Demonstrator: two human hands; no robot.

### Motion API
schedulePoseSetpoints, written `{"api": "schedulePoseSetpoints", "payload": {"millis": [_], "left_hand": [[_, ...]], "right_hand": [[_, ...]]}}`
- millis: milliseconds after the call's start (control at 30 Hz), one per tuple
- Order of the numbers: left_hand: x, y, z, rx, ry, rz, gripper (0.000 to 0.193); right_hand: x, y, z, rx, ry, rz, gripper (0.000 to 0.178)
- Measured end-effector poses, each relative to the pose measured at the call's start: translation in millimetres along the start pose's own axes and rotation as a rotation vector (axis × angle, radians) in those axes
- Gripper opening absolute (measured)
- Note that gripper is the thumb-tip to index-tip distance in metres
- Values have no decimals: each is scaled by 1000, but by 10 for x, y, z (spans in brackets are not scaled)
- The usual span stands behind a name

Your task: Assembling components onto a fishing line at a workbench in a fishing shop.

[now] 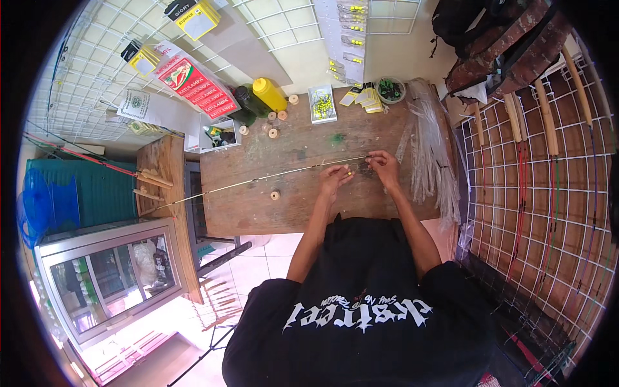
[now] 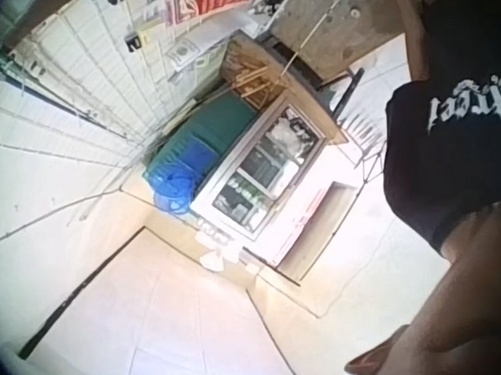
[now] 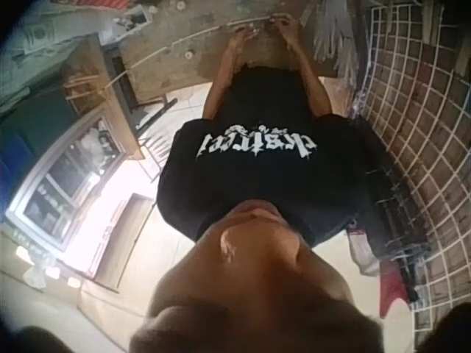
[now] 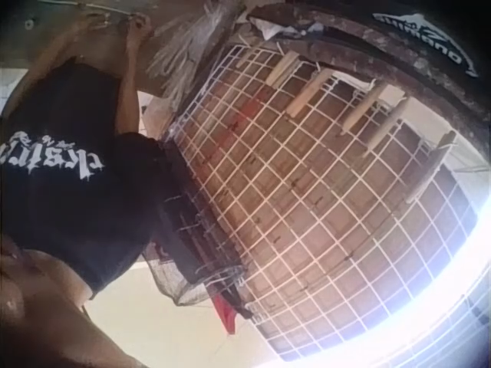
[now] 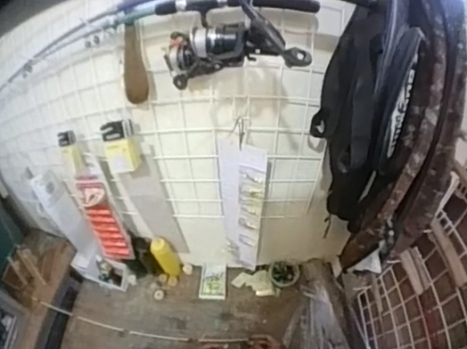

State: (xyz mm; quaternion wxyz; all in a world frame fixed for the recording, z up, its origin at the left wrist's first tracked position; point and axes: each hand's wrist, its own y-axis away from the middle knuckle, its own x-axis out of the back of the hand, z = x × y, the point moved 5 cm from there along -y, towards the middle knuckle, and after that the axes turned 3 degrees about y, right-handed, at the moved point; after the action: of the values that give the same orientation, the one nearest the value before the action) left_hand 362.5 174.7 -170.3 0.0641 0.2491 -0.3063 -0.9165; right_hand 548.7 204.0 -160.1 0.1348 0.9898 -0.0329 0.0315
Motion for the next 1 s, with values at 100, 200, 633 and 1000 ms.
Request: {"api": "schedulePoseSetpoints", "payload": {"millis": [100, 200, 633, 1000], "left_hand": [[23, 6, 3, 2, -10, 5, 26], [68, 20, 4, -6, -44, 16, 27], [203, 264, 280, -65, -271, 67, 27], [-329, 464, 617, -156, -541, -165, 22]], "right_hand": [[-17, 19, -29, -1, -6, -21, 21], [-22, 33, -49, -13, -10, -22, 21], [27, 20, 0, -45, -24, 4, 23], [-17, 249, -485, 209, 306, -12, 27]]}}
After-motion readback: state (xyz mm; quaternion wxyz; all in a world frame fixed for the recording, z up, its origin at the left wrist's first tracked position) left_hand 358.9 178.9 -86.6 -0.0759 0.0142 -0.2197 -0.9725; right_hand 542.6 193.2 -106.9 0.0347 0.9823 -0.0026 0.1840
